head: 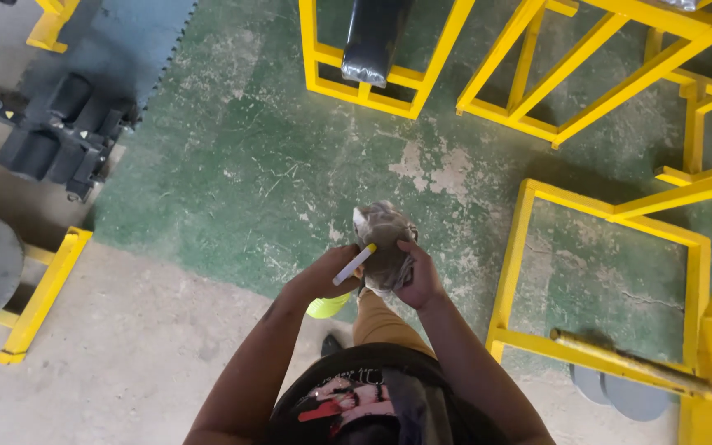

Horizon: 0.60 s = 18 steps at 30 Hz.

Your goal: Cleaning gym equipment by spraying it with cleaner and wiping it down with a cloth.

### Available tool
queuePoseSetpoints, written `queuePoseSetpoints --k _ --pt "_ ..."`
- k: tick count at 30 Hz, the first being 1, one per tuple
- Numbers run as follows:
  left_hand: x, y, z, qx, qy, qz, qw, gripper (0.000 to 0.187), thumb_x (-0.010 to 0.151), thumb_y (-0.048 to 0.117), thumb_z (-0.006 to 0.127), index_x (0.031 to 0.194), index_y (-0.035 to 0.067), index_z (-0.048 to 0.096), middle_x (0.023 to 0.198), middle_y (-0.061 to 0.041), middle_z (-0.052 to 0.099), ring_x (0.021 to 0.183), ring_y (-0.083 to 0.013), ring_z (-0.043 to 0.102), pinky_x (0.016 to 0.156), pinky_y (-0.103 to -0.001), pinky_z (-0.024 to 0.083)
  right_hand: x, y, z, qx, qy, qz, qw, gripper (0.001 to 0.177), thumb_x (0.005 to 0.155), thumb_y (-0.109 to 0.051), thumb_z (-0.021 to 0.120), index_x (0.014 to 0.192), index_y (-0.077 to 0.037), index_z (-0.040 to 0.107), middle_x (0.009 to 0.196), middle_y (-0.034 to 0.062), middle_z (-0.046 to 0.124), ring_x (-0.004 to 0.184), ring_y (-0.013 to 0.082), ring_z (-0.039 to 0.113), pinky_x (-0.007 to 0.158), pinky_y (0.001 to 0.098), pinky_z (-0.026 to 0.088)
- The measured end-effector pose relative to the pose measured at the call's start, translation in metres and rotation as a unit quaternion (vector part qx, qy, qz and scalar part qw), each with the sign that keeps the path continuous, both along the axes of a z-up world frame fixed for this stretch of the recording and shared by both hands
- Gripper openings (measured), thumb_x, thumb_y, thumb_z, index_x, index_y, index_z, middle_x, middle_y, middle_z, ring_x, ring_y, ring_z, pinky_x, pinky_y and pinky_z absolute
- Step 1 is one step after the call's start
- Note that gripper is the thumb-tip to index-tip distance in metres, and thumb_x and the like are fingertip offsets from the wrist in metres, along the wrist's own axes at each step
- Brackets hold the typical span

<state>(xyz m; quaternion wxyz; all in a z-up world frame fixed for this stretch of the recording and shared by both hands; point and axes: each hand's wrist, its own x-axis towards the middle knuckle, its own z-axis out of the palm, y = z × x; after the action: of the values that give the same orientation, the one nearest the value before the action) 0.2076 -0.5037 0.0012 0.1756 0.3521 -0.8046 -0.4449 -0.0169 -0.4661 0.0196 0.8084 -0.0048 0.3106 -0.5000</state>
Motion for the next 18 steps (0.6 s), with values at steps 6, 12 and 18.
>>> queuePoseSetpoints --k 6,12,18 --pt "0.003 -0.078 -0.005 -0.038 0.045 0.065 0.996 0.043 0.074 0.009 0.076 0.111 0.003 0.056 0.105 -0.019 0.059 0.098 -0.0436 0.058 0.083 -0.05 0.049 -0.004 -0.104 -0.001 -0.041 0.001 0.043 0.998 0.048 0.097 -0.024 0.056 0.139 -0.001 0.055 0.134 0.0152 0.066 0.123 0.0306 0.065 0.11 0.0468 0.049" --pt "-0.034 -0.192 0.018 -0.034 0.053 0.071 0.995 0.042 0.071 0.007 0.073 0.11 0.004 0.057 0.104 -0.019 0.061 0.099 -0.0424 0.06 0.085 -0.049 0.051 -0.039 -0.225 0.012 -0.049 0.005 0.062 0.997 0.044 0.098 -0.021 0.057 0.138 -0.001 0.056 0.131 0.0145 0.068 0.119 0.0286 0.067 0.108 0.0439 0.052" --pt "-0.099 -0.294 0.02 -0.051 0.043 0.056 0.996 0.045 0.071 0.008 0.073 0.112 0.003 0.055 0.107 -0.02 0.059 0.102 -0.0452 0.058 0.085 -0.05 0.05 -0.104 -0.316 0.019 -0.031 0.012 0.037 0.999 0.043 0.098 -0.02 0.059 0.136 0.0 0.057 0.131 0.0159 0.068 0.118 0.0297 0.068 0.108 0.0448 0.052"
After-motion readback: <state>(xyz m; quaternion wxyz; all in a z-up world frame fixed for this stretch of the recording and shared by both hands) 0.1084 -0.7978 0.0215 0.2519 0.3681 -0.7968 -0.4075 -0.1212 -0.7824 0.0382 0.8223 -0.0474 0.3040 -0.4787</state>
